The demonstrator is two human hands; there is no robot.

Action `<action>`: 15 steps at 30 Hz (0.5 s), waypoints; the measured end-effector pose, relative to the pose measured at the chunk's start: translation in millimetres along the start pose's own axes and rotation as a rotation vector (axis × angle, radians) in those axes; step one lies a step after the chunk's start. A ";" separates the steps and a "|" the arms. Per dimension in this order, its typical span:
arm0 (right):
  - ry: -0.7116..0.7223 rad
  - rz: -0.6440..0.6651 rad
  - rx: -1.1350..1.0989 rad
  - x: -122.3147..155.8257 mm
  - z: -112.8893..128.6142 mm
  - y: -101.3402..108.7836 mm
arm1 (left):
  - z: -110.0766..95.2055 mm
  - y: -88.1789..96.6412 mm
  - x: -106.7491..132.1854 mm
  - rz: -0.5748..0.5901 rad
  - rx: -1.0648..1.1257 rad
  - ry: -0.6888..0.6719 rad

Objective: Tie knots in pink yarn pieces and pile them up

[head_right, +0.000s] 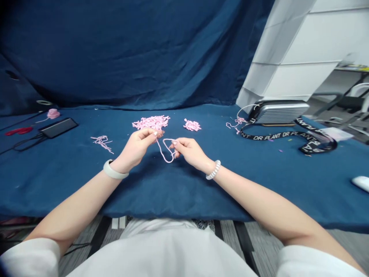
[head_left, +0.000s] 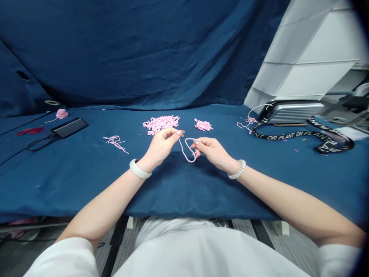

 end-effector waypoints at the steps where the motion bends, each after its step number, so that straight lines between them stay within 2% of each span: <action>1: -0.027 -0.016 -0.040 3.5 -5.8 3.9 | 3.9 -0.6 1.5 -0.015 0.061 0.070; 5: -0.155 -0.057 -0.238 10.7 -16.4 15.0 | 8.6 -1.0 4.6 -0.023 0.430 0.363; 8: -0.170 -0.160 -0.403 6.1 -12.0 27.5 | 6.3 1.6 3.1 -0.055 0.615 0.474; 11: -0.129 -0.244 -0.503 -2.6 -4.5 46.1 | 4.8 3.6 2.1 -0.080 0.686 0.549; 15: -0.041 -0.248 -0.661 -8.0 7.2 68.4 | 5.0 1.0 4.7 -0.035 0.666 0.598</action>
Point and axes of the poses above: each hand's wrist, its own x-axis away from the middle knuckle, its own y-axis out of the back of the hand, z = x × y, the point moved 1 cm from there along -x, towards the middle knuckle, and after that the axes turned 13 degrees about -z, right-handed, at the moved point
